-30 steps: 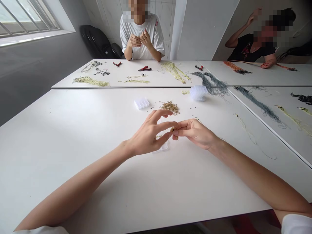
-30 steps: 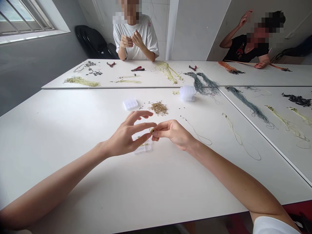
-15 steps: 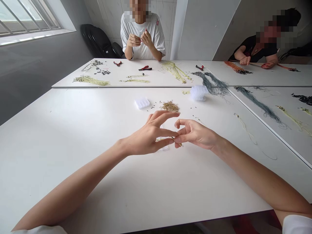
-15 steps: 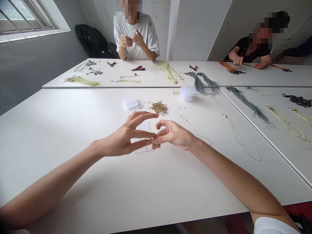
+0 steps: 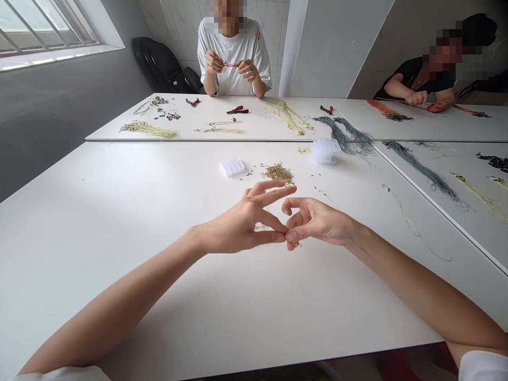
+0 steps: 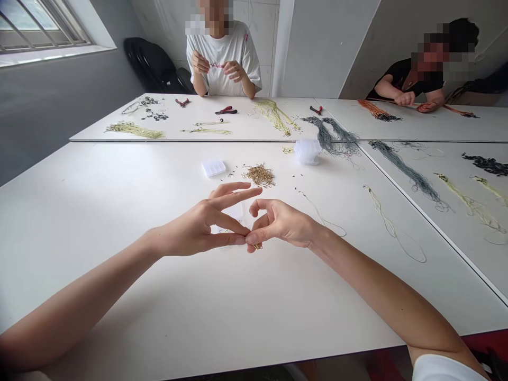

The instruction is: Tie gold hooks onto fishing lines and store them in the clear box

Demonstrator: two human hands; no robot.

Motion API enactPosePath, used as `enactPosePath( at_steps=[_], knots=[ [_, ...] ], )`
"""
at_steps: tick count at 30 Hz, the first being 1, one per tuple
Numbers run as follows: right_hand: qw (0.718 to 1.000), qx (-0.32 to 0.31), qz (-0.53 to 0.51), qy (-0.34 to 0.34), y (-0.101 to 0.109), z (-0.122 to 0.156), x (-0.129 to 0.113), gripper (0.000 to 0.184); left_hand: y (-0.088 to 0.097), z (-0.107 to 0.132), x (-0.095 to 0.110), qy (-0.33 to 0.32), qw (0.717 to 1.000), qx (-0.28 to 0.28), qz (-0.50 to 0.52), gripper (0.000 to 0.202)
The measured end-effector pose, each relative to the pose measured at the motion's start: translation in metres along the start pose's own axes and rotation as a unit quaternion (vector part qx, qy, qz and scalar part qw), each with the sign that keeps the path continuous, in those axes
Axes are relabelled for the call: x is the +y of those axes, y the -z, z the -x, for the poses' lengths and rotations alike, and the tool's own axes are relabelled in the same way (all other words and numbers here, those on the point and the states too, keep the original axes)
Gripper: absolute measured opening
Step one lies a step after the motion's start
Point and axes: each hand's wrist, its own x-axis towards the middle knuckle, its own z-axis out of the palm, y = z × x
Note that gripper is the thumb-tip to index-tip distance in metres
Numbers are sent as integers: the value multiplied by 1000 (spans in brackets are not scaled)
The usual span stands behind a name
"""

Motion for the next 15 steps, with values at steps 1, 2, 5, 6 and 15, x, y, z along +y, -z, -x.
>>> enactPosePath(
  at_steps=[1, 2, 5, 6, 15],
  knots=[
    [1000, -4, -3, 0, 0, 0, 0, 46, 0, 0, 0, 0, 1000, -3, 2, 16],
    [1000, -7, -4, 0, -1, 0, 0, 45, 0, 0, 0, 0, 1000, -6, 3, 15],
    [1000, -9, 0, -3, -1, 1, -2, 44, 0, 0, 1, 4, 1000, -9, 5, 15],
    [1000, -7, 3, -3, -1, 1, -2, 43, 0, 0, 2, 5, 1000, -8, 7, 15],
    [999, 18, 29, 3, -2, 0, 1, 49, -7, 3, 5, -4, 1000, 4, 4, 15]
  ],
)
